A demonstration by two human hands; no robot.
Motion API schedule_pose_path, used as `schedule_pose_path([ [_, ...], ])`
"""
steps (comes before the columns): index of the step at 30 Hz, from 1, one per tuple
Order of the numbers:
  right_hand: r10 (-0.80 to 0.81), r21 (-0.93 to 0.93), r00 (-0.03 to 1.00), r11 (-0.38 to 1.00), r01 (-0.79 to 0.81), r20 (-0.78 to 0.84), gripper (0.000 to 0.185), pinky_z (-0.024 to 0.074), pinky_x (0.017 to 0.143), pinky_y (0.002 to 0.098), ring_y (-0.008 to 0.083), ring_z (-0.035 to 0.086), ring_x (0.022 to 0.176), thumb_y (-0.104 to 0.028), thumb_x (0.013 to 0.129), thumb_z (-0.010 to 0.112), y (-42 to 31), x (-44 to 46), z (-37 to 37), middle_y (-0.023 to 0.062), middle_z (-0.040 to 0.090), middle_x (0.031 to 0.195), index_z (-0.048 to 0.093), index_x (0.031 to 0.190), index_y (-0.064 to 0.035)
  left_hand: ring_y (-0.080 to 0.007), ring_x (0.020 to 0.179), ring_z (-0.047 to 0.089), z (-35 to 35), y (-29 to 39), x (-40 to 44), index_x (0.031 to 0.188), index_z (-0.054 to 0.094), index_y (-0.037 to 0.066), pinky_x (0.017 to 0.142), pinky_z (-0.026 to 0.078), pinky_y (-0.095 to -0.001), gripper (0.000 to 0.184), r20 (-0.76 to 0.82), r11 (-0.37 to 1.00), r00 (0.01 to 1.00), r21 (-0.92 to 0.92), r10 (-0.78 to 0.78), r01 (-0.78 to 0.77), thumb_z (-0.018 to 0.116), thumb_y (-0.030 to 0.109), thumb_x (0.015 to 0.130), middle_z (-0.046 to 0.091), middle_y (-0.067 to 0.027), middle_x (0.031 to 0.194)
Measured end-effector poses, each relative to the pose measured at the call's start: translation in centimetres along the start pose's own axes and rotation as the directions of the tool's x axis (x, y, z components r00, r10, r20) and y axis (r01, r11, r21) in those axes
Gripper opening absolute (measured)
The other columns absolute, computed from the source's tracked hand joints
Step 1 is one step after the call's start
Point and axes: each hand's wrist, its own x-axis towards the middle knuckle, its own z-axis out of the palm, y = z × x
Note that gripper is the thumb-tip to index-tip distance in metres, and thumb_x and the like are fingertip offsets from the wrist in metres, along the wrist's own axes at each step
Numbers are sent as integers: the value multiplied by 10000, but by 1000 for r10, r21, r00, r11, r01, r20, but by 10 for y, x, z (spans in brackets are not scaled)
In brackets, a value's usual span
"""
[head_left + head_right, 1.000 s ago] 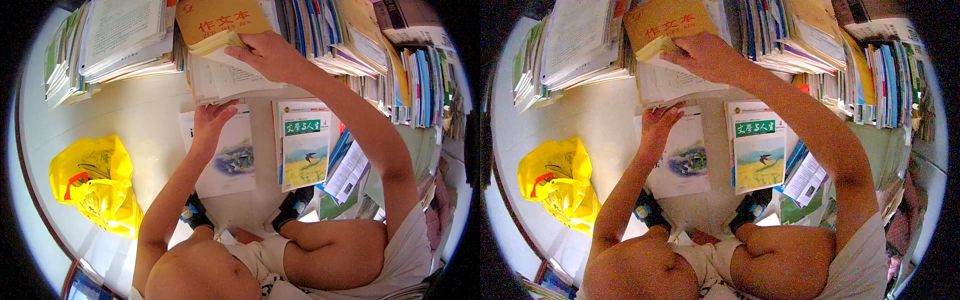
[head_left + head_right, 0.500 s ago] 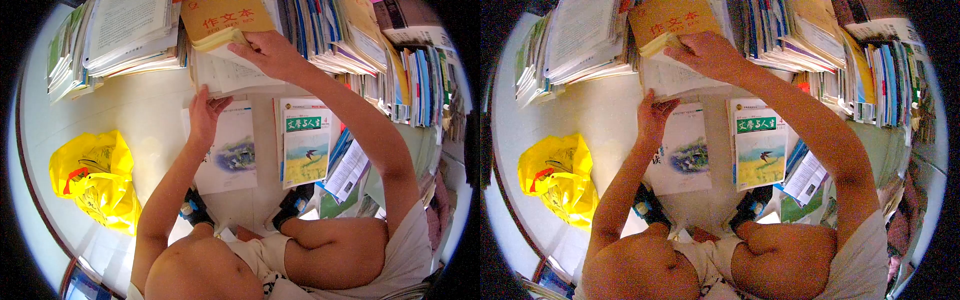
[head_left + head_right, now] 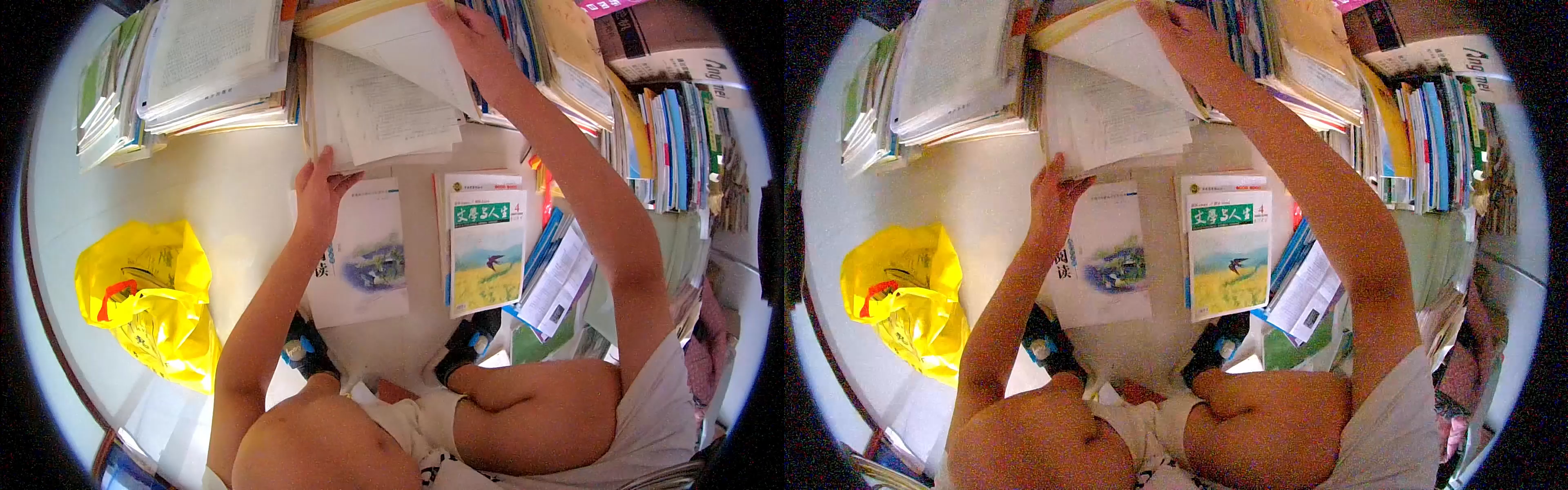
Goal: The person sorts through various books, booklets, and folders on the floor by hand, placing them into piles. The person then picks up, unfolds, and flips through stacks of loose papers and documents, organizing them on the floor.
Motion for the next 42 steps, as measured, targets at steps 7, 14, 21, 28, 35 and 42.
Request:
schedule_pose_path([
  [7,-40,219,991,973,67,-124,401,479,697,330,151,591,773,-406,983,556,-4,9,-2,52,661,868,654,1052,-24,-238,906,659,-3,5,-6,1169,518,-16,857,584,-403,364,-16,983,996,162,93,-89,604,276,969,632,-141,1031],
  [14,127,374,980,925,-61,-154,497,517,798,334,172,631,925,-462,906,629,-16,1,6,81,662,1013,610,1176,-45,-199,845,650,2,6,-19,1177,512,-3,778,577,-345,366,-84,973,985,189,148,-130,659,237,944,622,-100,975],
  [21,275,399,960,888,-229,-61,469,525,805,341,189,640,939,-416,905,577,-16,0,15,87,668,1056,610,1176,-35,-172,918,625,0,13,-16,1204,464,-18,815,569,-322,372,-59,954,990,278,131,-110,612,234,973,610,-114,1048],
  [28,343,473,937,837,-274,-64,447,522,774,328,186,645,894,-416,906,562,-24,-7,25,83,674,1032,621,1154,-48,-217,1075,572,-1,12,-23,1230,503,62,891,519,-367,357,-36,686,864,625,502,-373,661,191,937,554,-103,1187],
  [35,314,295,950,908,-297,-7,464,515,784,307,167,632,878,-448,936,538,-17,-12,25,75,663,1001,616,1158,-48,-293,1122,532,42,48,-23,1327,442,23,915,467,-400,496,457,182,638,707,620,-684,650,70,879,503,-154,1292],
  [42,82,437,997,897,-69,-12,414,526,776,311,152,637,874,-415,948,570,1,-13,21,71,665,977,646,1091,-34,-227,949,573,30,46,17,1302,540,53,791,496,-315,395,275,452,777,685,566,-572,610,108,918,480,-183,1339],
])
